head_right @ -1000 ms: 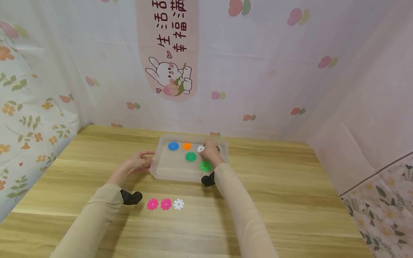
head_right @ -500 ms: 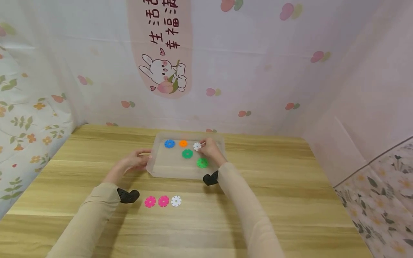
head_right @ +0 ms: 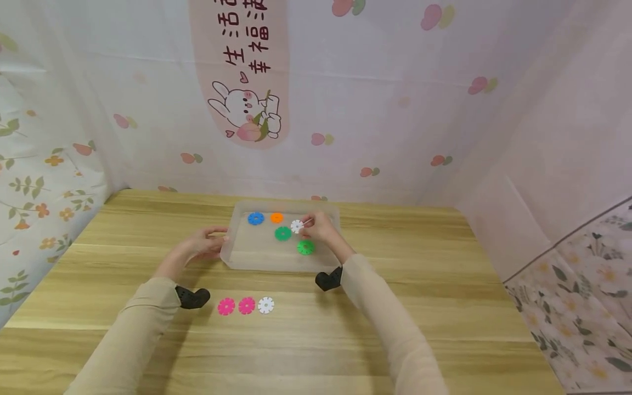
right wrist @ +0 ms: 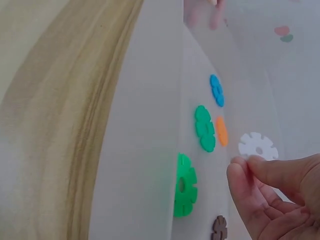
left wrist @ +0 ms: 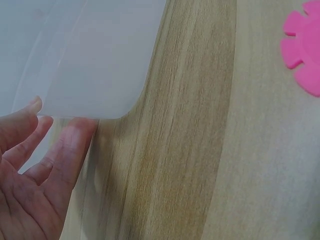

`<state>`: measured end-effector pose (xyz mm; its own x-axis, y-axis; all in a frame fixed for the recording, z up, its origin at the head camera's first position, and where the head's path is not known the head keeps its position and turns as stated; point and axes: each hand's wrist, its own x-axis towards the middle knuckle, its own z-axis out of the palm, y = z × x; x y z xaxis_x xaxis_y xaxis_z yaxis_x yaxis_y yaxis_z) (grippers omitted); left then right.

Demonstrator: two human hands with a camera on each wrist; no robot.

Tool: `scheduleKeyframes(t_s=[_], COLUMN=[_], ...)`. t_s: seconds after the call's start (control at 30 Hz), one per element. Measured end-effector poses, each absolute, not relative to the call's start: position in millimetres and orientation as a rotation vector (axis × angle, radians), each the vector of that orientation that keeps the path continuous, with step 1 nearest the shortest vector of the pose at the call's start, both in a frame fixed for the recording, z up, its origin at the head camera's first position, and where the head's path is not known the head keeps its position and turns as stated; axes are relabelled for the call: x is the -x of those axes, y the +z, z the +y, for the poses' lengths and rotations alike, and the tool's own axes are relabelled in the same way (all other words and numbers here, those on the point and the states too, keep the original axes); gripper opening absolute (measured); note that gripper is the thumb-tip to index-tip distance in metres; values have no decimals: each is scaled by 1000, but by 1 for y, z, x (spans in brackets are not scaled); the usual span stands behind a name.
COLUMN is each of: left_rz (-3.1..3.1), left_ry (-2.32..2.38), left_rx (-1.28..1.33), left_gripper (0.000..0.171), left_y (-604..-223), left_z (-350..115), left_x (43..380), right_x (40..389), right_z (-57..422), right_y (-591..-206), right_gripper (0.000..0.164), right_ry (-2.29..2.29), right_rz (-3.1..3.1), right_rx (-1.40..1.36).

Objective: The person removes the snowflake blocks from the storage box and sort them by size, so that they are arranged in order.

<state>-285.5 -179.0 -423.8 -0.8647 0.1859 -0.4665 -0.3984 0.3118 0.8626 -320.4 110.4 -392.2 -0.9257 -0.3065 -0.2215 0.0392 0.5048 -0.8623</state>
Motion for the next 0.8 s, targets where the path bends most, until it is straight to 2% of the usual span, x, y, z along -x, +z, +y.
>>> scheduleKeyframes(t_s=[0.33, 0.8], left_rz=[2086, 2069], left_ry=[1596, 1593], left_rx=[188, 176], left_gripper=[51, 52], left_y=[-422, -419], left_z=[-180, -179], left_x=[283, 283], right_x=[312, 275], right_z=[124, 124], right_y=[-401, -392], right_gripper=[29, 19], right_ry=[-1323, -1203], right_rz=[2342, 2270], right_rx=[349, 493])
